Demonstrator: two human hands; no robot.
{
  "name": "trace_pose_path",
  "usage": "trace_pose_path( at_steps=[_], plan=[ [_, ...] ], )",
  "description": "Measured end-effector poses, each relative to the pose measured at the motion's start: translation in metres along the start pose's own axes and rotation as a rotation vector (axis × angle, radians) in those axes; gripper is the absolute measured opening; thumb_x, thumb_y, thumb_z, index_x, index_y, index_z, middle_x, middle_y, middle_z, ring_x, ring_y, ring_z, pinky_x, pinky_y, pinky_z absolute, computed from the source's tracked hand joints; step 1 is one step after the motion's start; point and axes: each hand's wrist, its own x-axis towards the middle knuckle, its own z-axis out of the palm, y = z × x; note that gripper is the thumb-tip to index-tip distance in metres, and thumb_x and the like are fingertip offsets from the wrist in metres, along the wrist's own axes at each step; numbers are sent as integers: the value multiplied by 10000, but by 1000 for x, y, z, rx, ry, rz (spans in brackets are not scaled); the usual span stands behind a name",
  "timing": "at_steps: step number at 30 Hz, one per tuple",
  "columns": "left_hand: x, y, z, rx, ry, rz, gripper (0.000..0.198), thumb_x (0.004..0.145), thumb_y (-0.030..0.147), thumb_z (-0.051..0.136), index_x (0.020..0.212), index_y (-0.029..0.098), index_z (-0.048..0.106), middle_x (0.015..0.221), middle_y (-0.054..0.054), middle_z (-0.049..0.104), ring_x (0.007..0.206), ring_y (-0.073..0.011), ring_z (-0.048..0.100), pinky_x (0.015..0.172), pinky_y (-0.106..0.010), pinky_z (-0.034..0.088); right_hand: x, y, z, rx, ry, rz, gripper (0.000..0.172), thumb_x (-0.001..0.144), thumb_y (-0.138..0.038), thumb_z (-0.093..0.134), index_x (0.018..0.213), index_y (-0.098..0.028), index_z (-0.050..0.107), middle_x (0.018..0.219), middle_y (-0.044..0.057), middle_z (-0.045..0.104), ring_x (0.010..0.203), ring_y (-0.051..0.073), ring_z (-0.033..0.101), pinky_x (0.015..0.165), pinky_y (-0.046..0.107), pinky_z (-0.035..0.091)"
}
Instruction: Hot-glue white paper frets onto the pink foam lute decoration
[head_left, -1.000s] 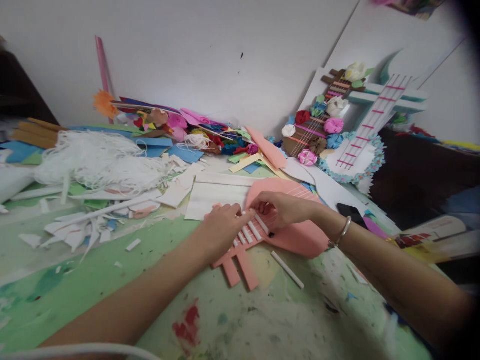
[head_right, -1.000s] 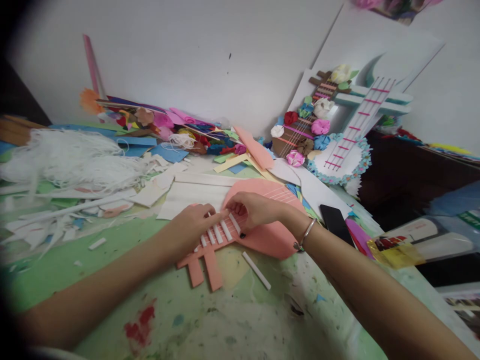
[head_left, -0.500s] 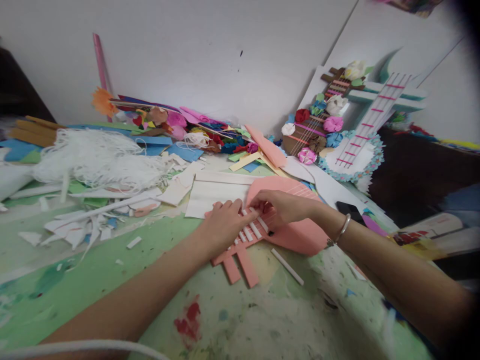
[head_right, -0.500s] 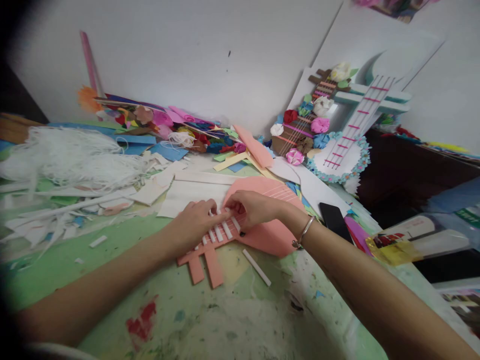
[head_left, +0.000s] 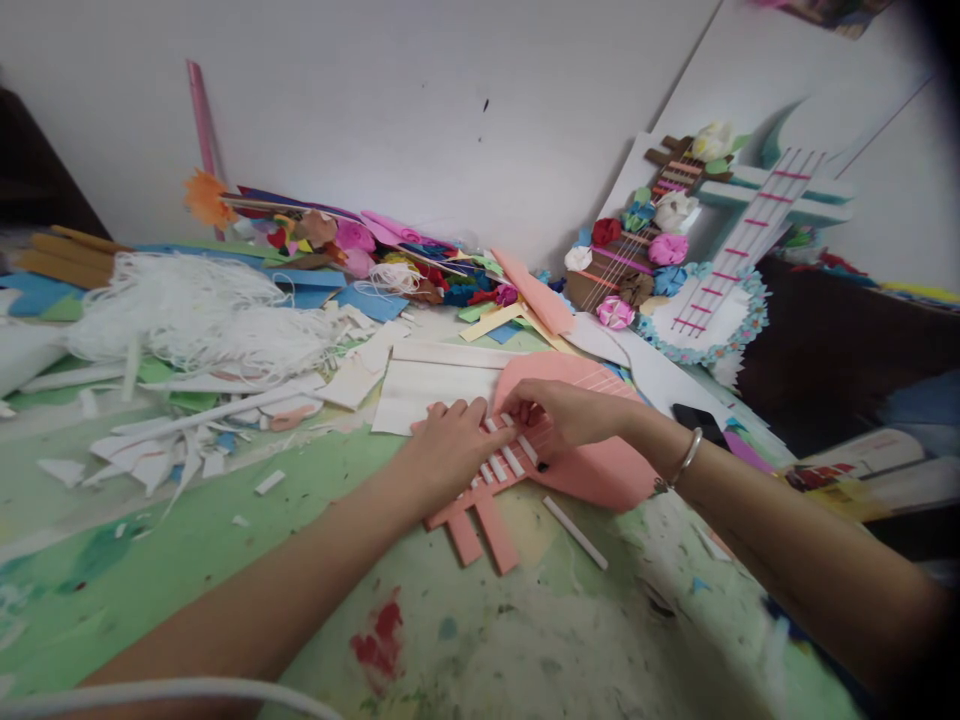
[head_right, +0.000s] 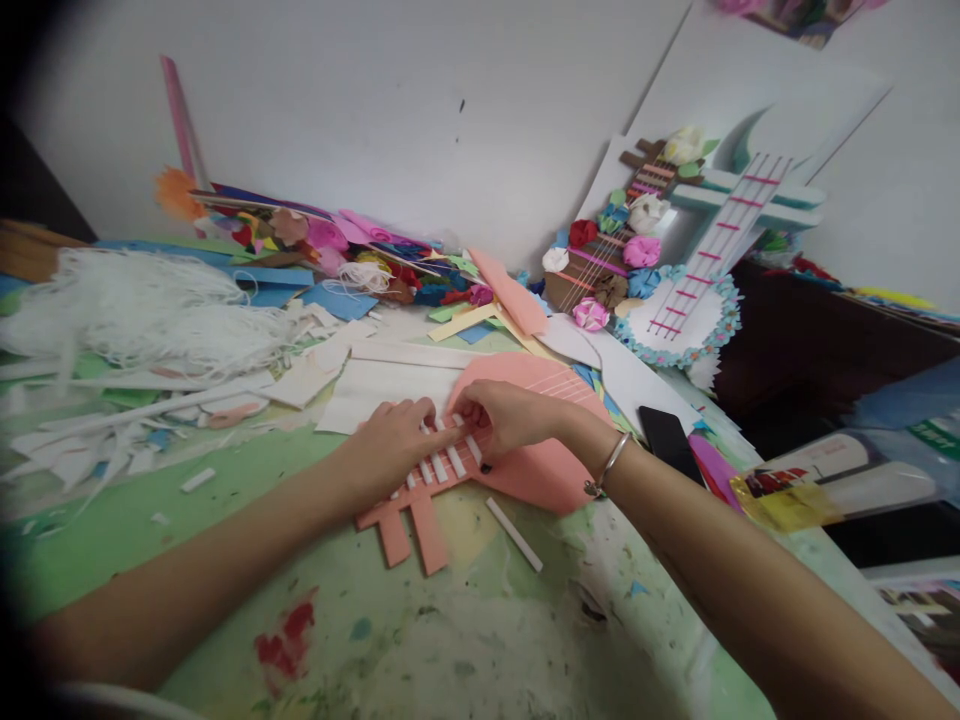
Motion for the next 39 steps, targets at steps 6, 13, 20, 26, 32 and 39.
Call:
trace_pose_path(
  at_steps=[6,13,20,26,32,39],
  plan=[
    [0,-2,0,33,-1,19,390,892,172,411,1253,312,455,1012,-78,490,864,-228,475,771,-363,374,1,-1,1,-33,-17,-4,585,521,-123,744,1074,-142,552,987,78,604,820,182,555,690,290,463],
    [2,-2,-4,-3,-60,9,343,917,221,393,1238,298,490,1045,-93,501,891,-239,488,782,-374,374,3,6,7,-36,55,-59,521,538,-165,740,1034,-153,580,927,49,605,771,159,552,665,272,450],
    [1,-3,-3,-26,-54,14,305,918,219,399,1176,287,548,1040,-84,516,883,-217,486,791,-363,359,3,9,10,-28,67,-86,513,551,-165,734,1039,-137,582,932,62,598,778,168,547,676,282,457],
    [1,-6,0,-43,-19,35,281,929,240,390,1133,278,579,1011,-74,529,859,-201,489,776,-339,356,3,10,12,-53,86,-106,518,555,-171,733,1050,-156,579,964,62,599,809,176,549,706,293,459],
    [-1,-3,-2,-12,5,47,280,924,239,406,1126,288,593,960,-76,525,822,-203,494,746,-346,371,4,11,14,-74,108,-137,526,546,-125,709,1057,-162,587,976,66,585,819,180,545,708,293,453],
    [-2,-13,4,-118,82,57,363,868,119,427,1133,298,599,1031,-59,527,801,-173,523,739,-317,413,3,3,13,-135,84,-126,506,568,-120,679,1064,-147,584,979,77,548,795,175,532,709,296,445]
  ],
)
